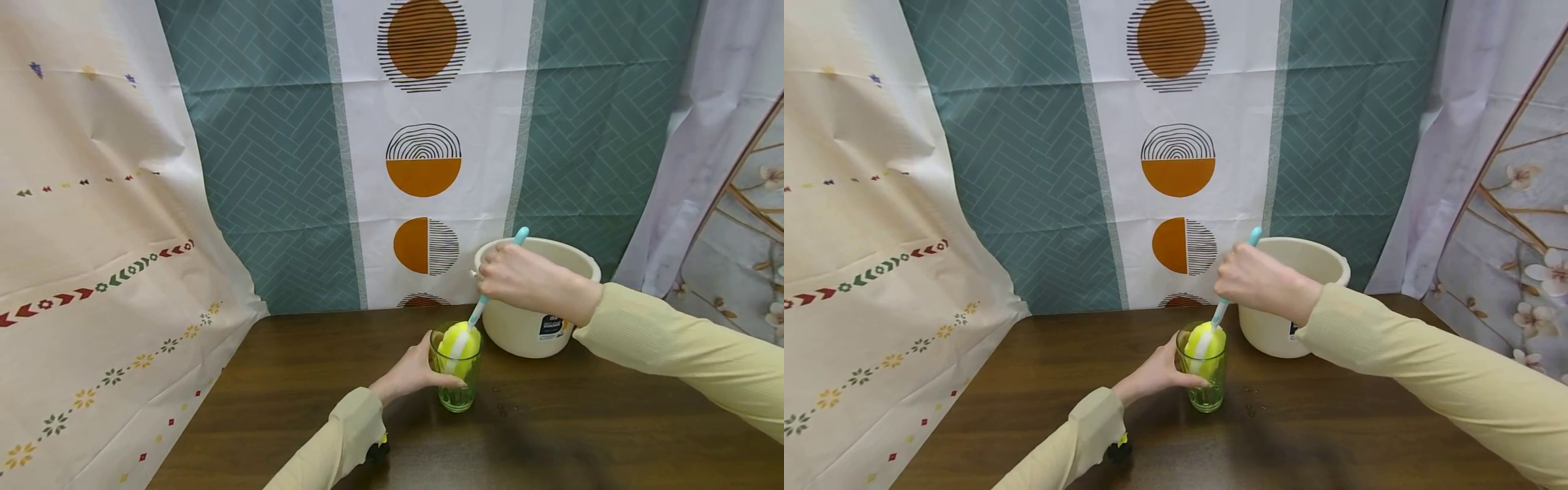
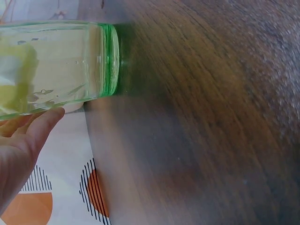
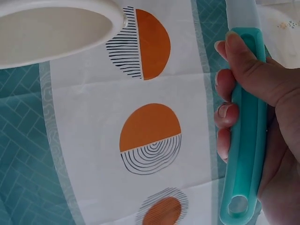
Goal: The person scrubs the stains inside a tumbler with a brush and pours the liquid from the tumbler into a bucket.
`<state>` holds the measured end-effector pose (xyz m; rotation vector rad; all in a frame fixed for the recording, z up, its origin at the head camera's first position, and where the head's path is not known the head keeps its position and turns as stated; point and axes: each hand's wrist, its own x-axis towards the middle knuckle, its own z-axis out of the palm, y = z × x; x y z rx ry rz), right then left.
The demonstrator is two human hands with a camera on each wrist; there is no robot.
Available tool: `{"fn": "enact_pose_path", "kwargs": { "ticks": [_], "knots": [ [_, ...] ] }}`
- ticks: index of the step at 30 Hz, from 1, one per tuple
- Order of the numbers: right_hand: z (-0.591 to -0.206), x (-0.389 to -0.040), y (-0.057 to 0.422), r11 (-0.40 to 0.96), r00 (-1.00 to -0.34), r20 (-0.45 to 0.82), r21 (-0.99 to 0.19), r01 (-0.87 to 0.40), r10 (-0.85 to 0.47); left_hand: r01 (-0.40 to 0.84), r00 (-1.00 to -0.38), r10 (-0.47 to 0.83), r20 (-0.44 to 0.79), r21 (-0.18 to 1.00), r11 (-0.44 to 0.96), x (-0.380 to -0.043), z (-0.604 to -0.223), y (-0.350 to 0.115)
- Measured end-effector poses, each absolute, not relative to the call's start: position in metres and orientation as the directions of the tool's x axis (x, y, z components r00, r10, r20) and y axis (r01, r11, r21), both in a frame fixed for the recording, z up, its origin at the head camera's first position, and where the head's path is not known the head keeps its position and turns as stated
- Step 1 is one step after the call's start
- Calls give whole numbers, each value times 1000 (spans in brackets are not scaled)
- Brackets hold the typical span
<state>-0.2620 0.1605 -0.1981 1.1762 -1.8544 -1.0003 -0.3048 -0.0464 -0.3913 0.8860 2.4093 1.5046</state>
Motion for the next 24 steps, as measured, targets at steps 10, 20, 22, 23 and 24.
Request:
{"fn": "enact_pose_path", "kwargs": {
  "ticks": [10,20,22,23,24],
  "knots": [
    [-197,-261,159,313,-342,193,886,-341,-920,399,-810,561,170,861,316,-305,-392,-47],
    [-195,-256,158,319,-362,189,884,-343,-913,396,-809,563,170,865,307,-304,-390,-47],
    [-194,-255,159,317,-368,183,883,-347,-911,396,-807,565,171,867,303,-299,-384,-47],
    [-194,-255,159,317,-372,180,882,-348,-910,395,-806,567,170,868,301,-295,-379,-47],
    [-193,-254,159,318,-374,179,880,-353,-910,396,-804,570,171,869,297,-292,-375,-48]
  ]
}}
